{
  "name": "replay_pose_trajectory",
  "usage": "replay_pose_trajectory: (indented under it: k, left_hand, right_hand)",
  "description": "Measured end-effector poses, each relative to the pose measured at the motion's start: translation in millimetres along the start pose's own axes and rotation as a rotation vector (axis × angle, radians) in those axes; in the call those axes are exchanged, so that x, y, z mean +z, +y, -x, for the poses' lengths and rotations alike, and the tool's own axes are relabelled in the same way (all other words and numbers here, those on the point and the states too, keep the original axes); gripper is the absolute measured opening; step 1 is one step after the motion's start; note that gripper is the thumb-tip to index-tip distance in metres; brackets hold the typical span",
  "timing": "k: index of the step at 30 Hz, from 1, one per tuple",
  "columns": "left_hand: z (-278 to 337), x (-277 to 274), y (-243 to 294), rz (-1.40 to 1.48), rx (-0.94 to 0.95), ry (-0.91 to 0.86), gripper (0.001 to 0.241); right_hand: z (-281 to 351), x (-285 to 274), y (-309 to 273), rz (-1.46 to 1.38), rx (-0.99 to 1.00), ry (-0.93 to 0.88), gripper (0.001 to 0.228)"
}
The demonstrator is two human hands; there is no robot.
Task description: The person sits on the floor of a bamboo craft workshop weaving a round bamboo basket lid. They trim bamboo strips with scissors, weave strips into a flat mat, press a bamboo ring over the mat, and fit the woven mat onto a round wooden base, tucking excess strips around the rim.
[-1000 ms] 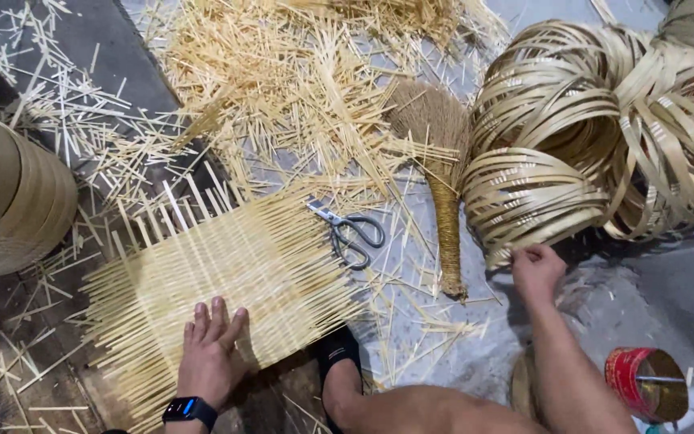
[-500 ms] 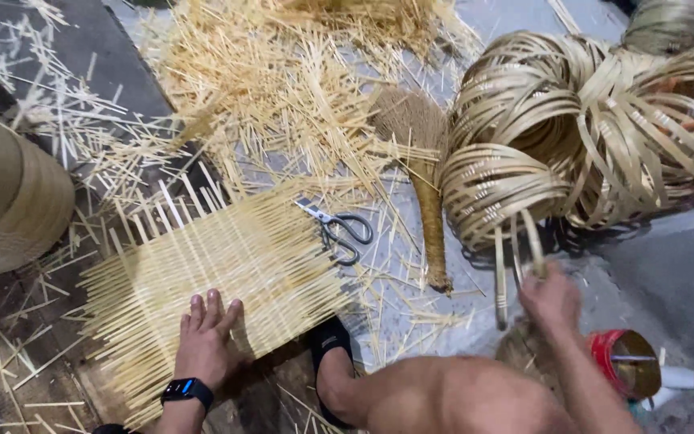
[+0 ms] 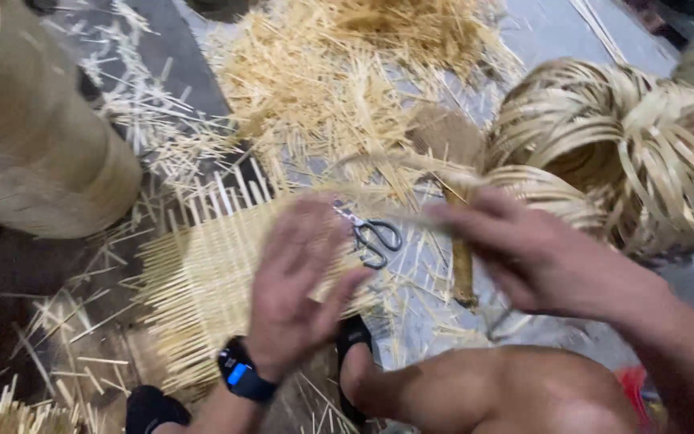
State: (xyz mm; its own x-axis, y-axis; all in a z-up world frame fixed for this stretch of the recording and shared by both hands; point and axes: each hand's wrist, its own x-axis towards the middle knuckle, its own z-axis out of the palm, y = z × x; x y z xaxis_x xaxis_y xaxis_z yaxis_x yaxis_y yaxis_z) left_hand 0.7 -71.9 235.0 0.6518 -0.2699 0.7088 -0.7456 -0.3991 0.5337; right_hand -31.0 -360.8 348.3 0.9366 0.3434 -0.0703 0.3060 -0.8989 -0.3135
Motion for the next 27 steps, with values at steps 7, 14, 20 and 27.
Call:
replay_pose_trajectory:
  k: [7, 14, 20, 27]
  left_hand:
    - [12.4, -19.7, 28.5, 0.519, -0.780, 0.232, 0.023]
    - [12.5, -39.4, -34.7, 1.055, -1.499, -0.199, 0.083]
    - [19.9, -40.4, -34.6, 0.866, -1.729, -0.065, 0.080]
    - [57.9, -32.8, -76.1, 1.034, -1.578, -0.105, 0.070]
  right_hand:
    - [-96.7, 15.5, -62.3, 0.107, -0.702, 0.422, 0.021]
    - [-109.4, 103.5, -99.9, -0.027, -0.942, 0.266, 0.007]
    - [-115.1, 131.1, -121.1, -0.147, -0.829, 0.397, 0.013]
    - [-149.3, 153.8, -70.1, -0.308, -0.600, 0.274, 0.031]
